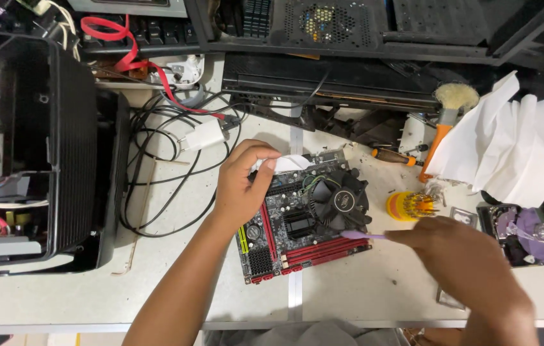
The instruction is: Cleaning a computer motherboard using a toothbrush and paper towels on a repair bench
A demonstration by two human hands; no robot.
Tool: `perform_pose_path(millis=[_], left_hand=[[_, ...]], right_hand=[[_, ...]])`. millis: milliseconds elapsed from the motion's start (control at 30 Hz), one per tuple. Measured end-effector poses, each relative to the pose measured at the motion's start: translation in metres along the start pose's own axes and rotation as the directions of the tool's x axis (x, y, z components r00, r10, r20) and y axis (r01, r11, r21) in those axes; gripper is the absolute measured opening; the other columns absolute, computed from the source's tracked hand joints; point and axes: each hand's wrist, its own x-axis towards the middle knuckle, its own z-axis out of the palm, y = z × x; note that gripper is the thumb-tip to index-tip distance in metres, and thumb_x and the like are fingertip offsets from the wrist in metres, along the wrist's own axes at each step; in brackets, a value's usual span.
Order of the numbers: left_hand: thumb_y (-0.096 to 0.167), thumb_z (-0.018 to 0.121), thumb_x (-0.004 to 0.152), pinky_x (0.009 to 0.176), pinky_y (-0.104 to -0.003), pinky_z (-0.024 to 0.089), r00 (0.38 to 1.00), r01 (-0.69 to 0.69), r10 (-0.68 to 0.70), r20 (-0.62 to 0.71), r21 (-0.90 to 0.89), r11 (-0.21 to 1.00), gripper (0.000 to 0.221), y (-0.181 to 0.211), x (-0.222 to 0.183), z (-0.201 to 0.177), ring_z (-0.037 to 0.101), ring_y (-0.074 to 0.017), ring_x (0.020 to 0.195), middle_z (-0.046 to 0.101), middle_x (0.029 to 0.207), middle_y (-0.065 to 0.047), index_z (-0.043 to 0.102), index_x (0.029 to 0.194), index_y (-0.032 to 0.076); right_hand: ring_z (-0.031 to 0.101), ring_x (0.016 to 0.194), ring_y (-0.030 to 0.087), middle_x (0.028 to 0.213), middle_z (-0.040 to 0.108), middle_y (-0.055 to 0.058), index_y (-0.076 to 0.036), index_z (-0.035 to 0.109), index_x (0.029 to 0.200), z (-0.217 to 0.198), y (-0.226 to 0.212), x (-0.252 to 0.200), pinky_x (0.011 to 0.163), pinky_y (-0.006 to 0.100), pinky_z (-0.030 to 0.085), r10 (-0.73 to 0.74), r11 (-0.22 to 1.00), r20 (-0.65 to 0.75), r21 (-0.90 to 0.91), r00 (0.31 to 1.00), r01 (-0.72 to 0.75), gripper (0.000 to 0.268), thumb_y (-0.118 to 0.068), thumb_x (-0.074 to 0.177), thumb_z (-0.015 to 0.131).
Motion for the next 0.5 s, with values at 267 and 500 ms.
perform_pose_path(millis=[267,500], left_hand=[[0.012,0.057,0.103,0.093,-0.033,0.052,0.999,-0.034,0.034,0.015,-0.008,0.999,0.016,0.006,0.002,0.000,0.067,-0.0222,0.102,0.067,0.106,-0.008,0.071,0.107,0.005],[0.010,0.058,0.102,0.091,-0.033,0.053,0.999,-0.035,0.035,0.005,-0.017,0.999,0.015,0.001,0.002,0.001,0.068,-0.0227,0.101,0.068,0.106,-0.009,0.071,0.106,0.004]], right_hand=[[0.070,0.096,0.024,0.109,0.067,-0.008,-0.058,0.061,0.133,0.034,-0.016,0.007,0.067,0.047,0.062,-0.172,0.977,-0.144,0.105,0.975,0.188,0.066,-0.013,0.084,0.059],[0.071,0.098,0.023,0.109,0.068,-0.009,-0.061,0.061,0.131,0.036,-0.016,0.012,0.069,0.045,0.060,-0.156,0.980,-0.094,0.109,0.983,0.166,0.060,-0.021,0.087,0.057]])
